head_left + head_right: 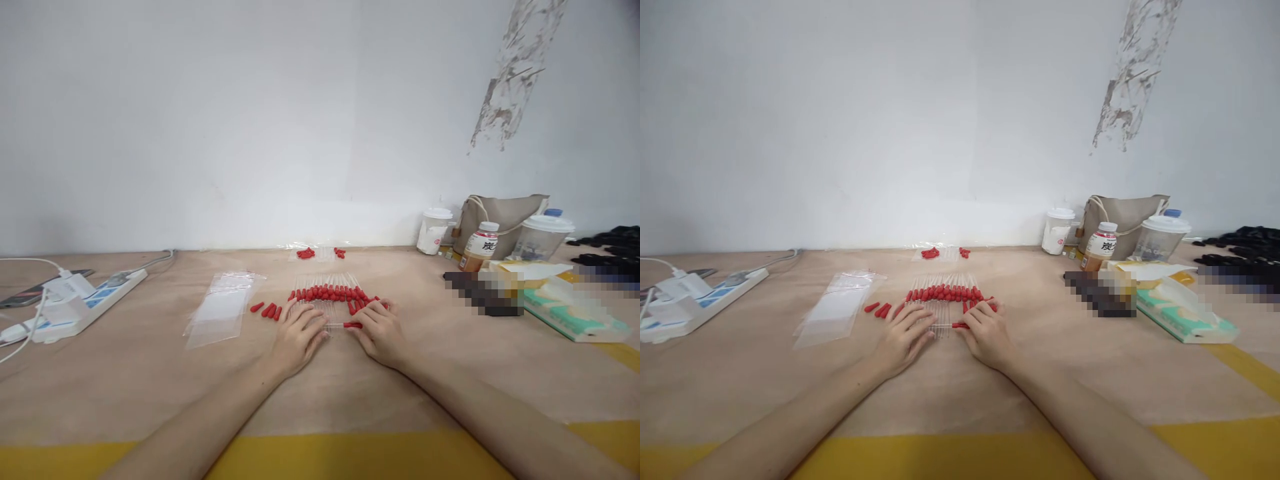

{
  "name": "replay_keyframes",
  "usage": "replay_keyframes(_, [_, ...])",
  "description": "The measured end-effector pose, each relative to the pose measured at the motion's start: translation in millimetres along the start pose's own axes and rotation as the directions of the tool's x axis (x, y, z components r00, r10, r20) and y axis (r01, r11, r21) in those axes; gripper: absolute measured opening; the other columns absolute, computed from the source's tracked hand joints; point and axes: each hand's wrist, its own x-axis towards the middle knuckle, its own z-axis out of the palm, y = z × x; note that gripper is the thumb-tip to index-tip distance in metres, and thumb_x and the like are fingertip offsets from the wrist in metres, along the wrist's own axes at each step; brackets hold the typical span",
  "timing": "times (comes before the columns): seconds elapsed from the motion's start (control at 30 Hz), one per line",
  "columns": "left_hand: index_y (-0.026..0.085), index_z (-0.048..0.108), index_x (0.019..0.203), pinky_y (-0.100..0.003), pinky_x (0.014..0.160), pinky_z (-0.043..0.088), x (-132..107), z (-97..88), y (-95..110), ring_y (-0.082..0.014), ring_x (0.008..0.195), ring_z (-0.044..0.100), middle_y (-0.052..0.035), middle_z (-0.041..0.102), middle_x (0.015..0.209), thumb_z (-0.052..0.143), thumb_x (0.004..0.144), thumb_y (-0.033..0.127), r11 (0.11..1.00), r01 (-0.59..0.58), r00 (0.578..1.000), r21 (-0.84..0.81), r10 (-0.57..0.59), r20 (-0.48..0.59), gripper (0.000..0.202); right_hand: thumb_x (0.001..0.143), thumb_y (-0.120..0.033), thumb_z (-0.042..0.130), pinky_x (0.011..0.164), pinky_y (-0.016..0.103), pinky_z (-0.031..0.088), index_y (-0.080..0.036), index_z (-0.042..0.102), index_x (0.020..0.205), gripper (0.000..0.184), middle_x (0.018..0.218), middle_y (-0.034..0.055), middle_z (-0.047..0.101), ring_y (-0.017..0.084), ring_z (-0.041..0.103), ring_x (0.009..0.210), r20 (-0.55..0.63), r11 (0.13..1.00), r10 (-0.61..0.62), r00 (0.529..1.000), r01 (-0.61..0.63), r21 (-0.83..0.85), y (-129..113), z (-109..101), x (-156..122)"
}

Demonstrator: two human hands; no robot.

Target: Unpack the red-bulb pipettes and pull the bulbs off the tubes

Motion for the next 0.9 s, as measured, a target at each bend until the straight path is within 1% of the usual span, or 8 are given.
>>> replay_keyframes(0.1, [0.023,0.061,0.093,-0.043,0.095,0.027,-1,2.1,1,-0.0151,0.078,0.054,-0.0005,0.065,0.078,0.047,0.084,0.025,1.0,0.0,1.0,0.0,0.0,0.026,0.016,0.082,-0.026,0.048,0.081,0.035,0.025,-0.019,0.058,0.073,0.015,0.072,0.0018,0.062,0.015,0.049,0.074,-0.014,1.0,-0.023,1.0,0.023,0.018,-5,2,4])
replay_keyframes(0.2, [0.022,0.062,0.083,-0.039,0.089,0.03,-1,1.0,2,-0.0135,0.068,0.052,0.0006,0.062,0.065,0.046,0.085,0.024,1.0,0.006,1.0,0.017,-0.006,0.029,0.017,0.082,-0.026,0.048,0.077,0.033,0.028,-0.019,0.059,0.081,0.013,0.073,0.0026,0.062,0.015,0.048,0.073,0.0,0.998,-0.062,0.998,0.062,0.029,-7,1,5])
replay_keyframes(0.33, [0.021,0.063,0.079,-0.038,0.081,0.032,-2,-3.2,2,-0.0139,0.065,0.051,-0.001,0.063,0.064,0.044,0.085,0.022,1.0,-0.013,0.999,0.005,0.013,0.035,0.019,0.083,-0.024,0.047,0.074,0.032,0.03,-0.021,0.061,0.081,0.014,0.068,0.0014,0.058,0.015,0.045,0.071,0.031,0.993,-0.112,0.993,0.111,0.04,-6,-1,2])
replay_keyframes(0.57, [0.02,0.062,0.076,-0.038,0.079,0.031,-1,-8.1,6,-0.014,0.064,0.049,-0.0001,0.061,0.059,0.044,0.083,0.019,0.999,-0.017,1.0,-0.044,0.018,0.022,0.02,0.083,-0.024,0.046,0.068,0.03,0.031,-0.019,0.06,0.072,0.019,0.065,0.0021,0.054,0.015,0.042,0.071,0.095,0.99,-0.131,0.987,0.125,0.067,-6,-4,-2])
replay_keyframes(0.7, [0.019,0.061,0.076,-0.037,0.077,0.033,-3,-9.4,2,-0.0141,0.064,0.05,-0.0006,0.061,0.061,0.044,0.083,0.019,0.999,-0.011,1.0,-0.045,0.012,0.019,0.019,0.082,-0.021,0.046,0.073,0.032,0.03,-0.021,0.061,0.076,0.016,0.067,0.0011,0.055,0.015,0.044,0.073,0.085,0.988,-0.134,0.987,0.127,0.087,0,-8,-5])
replay_keyframes(0.8, [0.018,0.061,0.076,-0.033,0.071,0.037,-9,-6.3,-7,-0.0145,0.064,0.05,-0.0015,0.06,0.063,0.045,0.083,0.02,0.995,0.087,0.996,-0.053,-0.087,-0.008,0.018,0.081,-0.022,0.047,0.079,0.036,0.03,-0.022,0.062,0.077,0.016,0.07,0.001,0.058,0.015,0.047,0.075,0.031,0.991,-0.034,0.999,0.03,0.127,14,-11,-6])
replay_keyframes(0.87, [0.017,0.061,0.081,-0.029,0.067,0.04,-12,-2.4,-13,-0.0144,0.066,0.052,-0.0028,0.06,0.069,0.044,0.084,0.02,0.982,0.157,0.987,-0.105,-0.158,-0.007,0.018,0.082,-0.027,0.047,0.077,0.034,0.034,-0.022,0.063,0.082,0.017,0.076,0.0028,0.06,0.016,0.05,0.076,-0.025,0.966,0.139,0.99,-0.13,0.222,27,-12,-5])
replay_keyframes(0.9, [0.016,0.061,0.085,-0.028,0.066,0.041,-13,-0.3,-15,-0.0144,0.069,0.052,-0.0037,0.059,0.073,0.042,0.085,0.019,0.974,0.181,0.983,-0.135,-0.182,0.003,0.019,0.082,-0.03,0.046,0.074,0.032,0.037,-0.021,0.062,0.086,0.019,0.079,0.0041,0.06,0.015,0.051,0.076,-0.052,0.932,0.245,0.968,-0.221,0.287,34,-12,-3])
